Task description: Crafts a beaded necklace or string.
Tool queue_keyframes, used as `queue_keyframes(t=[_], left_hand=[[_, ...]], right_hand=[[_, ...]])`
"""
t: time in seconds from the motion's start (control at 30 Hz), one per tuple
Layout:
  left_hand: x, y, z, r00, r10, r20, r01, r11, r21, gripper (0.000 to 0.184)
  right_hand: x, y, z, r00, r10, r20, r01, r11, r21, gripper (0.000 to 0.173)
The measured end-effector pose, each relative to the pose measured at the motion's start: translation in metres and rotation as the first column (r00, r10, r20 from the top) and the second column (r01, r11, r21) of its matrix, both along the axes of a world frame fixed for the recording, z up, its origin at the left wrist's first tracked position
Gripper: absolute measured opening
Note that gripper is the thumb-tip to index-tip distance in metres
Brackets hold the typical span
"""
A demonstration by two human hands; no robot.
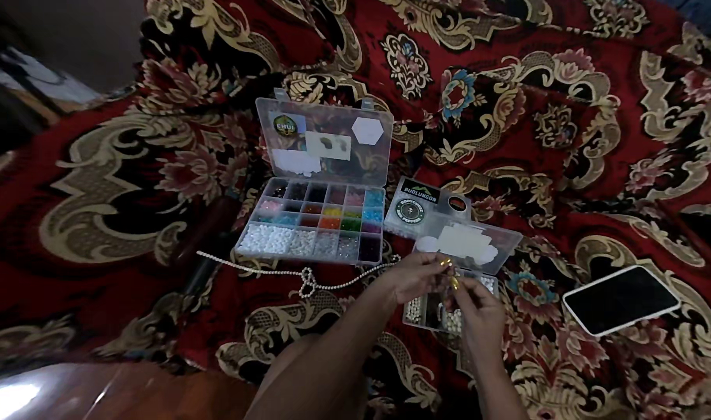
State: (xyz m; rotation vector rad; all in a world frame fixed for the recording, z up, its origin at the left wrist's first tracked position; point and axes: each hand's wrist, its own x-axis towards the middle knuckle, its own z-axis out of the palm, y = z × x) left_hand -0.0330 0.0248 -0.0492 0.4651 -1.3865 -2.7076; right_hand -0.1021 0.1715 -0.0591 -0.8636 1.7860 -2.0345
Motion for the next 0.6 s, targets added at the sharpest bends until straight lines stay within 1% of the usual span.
queue_keyframes(t=[0.1, 0.37, 0.6], left_hand=[[-0.0002, -0.0003, -0.001, 1.0, -0.002, -0.002, 0.002, 0.998, 0.057, 0.021], [-0.0012, 0.0036, -0.006, 0.999, -0.033, -0.027, 0.037, 0.985, 0.171, 0.02], [-0.0011, 0.0024, -0.0067, 0.999, -0.042, -0.031, 0.047, 0.982, 0.183, 0.021]], right_hand=[[0.0006, -0.0006, 0.0002, 1.0, 0.003, -0.003, -0.003, 1.0, -0.007, 0.013], [-0.0001, 0.0, 0.0004, 0.999, -0.002, -0.036, 0.004, 0.999, 0.047, 0.013], [-0.0004, 0.0003, 0.0009, 1.0, 0.001, -0.029, 0.001, 0.998, 0.056, 0.013]])
